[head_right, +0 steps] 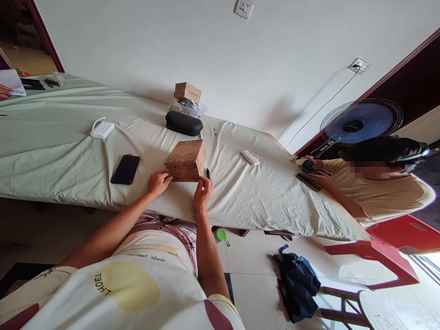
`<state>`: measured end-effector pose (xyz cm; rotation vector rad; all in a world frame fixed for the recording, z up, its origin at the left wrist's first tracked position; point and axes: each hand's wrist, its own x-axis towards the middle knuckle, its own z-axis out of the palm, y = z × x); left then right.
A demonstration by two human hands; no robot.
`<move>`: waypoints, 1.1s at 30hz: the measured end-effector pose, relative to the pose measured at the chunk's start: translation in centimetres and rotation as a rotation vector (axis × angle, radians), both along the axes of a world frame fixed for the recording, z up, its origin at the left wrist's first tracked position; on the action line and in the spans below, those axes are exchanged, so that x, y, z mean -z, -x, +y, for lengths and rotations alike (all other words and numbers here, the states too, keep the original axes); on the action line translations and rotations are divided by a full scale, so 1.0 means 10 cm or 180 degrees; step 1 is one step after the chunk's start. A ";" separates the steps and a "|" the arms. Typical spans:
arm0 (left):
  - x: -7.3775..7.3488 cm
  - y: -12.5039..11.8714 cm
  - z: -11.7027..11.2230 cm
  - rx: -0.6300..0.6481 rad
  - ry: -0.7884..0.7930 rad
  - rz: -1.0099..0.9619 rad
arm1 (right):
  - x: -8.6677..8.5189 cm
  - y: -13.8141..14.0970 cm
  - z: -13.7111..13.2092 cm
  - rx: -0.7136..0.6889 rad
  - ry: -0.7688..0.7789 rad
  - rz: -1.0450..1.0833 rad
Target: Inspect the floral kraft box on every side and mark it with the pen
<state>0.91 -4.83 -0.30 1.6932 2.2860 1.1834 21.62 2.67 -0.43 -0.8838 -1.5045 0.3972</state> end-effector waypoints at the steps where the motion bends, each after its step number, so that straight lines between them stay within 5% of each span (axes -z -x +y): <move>1: 0.02 0.00 0.01 -0.0072 -0.0142 -0.0110 | -0.01 0.00 -0.01 0.0033 -0.0043 0.0001; 5: 0.11 0.01 0.03 -0.0216 -0.1141 -0.0610 | -0.04 0.01 -0.04 0.0209 -0.0122 0.0018; 9: 0.13 0.03 0.04 0.0238 -0.1604 -0.0531 | -0.05 0.00 -0.03 0.0318 -0.0173 0.0087; 22: 0.15 0.06 0.08 0.0246 -0.1288 -0.0994 | 0.10 0.09 0.04 -0.0339 0.0468 0.0456; 33: 0.07 0.03 0.03 -0.0047 -0.0400 -0.0770 | -0.01 0.11 -0.05 -0.0673 0.1100 -0.0286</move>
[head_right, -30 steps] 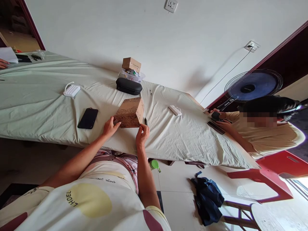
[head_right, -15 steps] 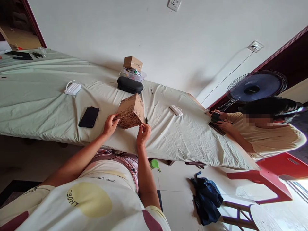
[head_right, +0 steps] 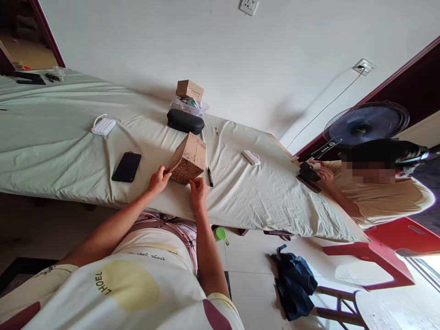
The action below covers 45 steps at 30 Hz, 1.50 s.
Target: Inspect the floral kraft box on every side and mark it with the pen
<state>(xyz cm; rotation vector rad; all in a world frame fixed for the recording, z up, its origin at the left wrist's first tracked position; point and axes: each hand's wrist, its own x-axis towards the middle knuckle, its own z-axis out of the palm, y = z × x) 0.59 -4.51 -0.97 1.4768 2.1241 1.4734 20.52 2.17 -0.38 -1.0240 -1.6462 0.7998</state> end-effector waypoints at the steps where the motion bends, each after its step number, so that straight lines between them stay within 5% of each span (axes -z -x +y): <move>1: 0.00 0.00 0.00 0.0007 0.0048 0.0070 | -0.02 0.00 -0.01 -0.0044 0.0016 -0.0082; 13: 0.18 0.00 0.08 -0.0095 -0.0446 0.0327 | -0.06 0.01 -0.07 -0.0497 -0.0376 -0.0494; 25: 0.14 -0.02 0.06 -0.0053 -0.0479 0.0307 | -0.09 -0.01 -0.15 -0.1582 -0.0681 -0.0729; 37: 0.10 -0.03 0.03 0.0147 -0.0648 0.0246 | -0.08 0.00 -0.14 -0.1872 -0.1099 -0.1349; 41: 0.09 -0.03 0.02 0.0233 -0.0724 0.0208 | -0.09 0.02 -0.15 -0.1714 -0.1233 -0.1516; 45: 0.09 -0.02 0.03 0.0371 -0.0671 0.0258 | -0.12 -0.01 -0.18 -0.0707 -0.1578 -0.1072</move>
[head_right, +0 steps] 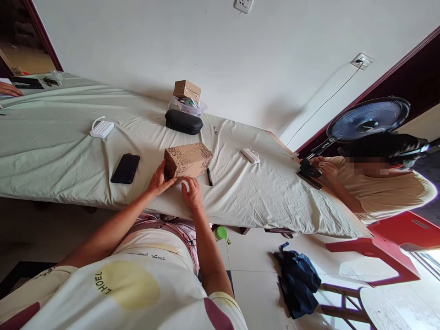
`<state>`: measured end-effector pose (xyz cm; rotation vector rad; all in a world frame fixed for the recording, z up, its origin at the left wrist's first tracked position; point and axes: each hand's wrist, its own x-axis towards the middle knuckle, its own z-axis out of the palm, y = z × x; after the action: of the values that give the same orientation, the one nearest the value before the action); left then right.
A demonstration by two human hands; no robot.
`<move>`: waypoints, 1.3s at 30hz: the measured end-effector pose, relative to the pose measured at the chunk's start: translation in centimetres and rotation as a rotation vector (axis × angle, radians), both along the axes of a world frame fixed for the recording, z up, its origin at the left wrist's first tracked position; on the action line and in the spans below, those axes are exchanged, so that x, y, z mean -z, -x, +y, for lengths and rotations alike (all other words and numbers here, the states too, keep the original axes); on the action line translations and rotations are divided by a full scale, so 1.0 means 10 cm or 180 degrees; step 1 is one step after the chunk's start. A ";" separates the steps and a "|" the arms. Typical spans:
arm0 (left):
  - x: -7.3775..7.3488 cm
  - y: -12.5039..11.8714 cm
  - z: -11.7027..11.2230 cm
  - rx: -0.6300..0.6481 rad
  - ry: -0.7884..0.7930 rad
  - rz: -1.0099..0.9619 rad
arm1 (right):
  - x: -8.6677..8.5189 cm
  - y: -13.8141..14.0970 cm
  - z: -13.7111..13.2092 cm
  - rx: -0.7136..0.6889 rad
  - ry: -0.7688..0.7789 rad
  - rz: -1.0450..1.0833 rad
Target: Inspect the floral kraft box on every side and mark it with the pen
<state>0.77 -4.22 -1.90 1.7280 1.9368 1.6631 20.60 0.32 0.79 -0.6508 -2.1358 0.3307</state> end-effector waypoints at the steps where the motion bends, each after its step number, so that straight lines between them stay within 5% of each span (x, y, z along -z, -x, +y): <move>1: 0.00 0.00 0.00 0.0023 0.0016 0.0049 | -0.01 -0.01 -0.01 0.0250 -0.0146 0.0217; 5: -0.01 -0.03 0.01 0.0028 -0.0021 0.0264 | 0.00 -0.04 -0.03 0.0625 -0.0528 0.0272; 12: -0.06 -0.04 -0.02 0.0144 -0.0179 0.0335 | 0.05 -0.01 0.03 0.0604 -0.0531 0.0046; 17: -0.05 0.03 -0.03 0.0441 -0.0307 0.0376 | 0.06 -0.08 0.17 0.1092 -0.0449 0.0468; 25: -0.03 0.08 -0.04 0.0885 -0.0309 0.0094 | 0.16 -0.22 0.37 0.1438 -0.0014 0.1134; 33: 0.00 0.10 -0.01 0.1213 -0.0340 -0.0528 | 0.31 -0.24 0.50 0.1275 0.0546 0.1673; 39: -0.01 0.15 0.02 0.1348 -0.0196 -0.1181 | 0.40 -0.25 0.54 0.1169 0.0971 0.1253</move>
<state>-0.68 -4.02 -1.82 1.5646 1.2712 1.7341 23.13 5.68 -3.20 -1.0410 -1.5681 0.5372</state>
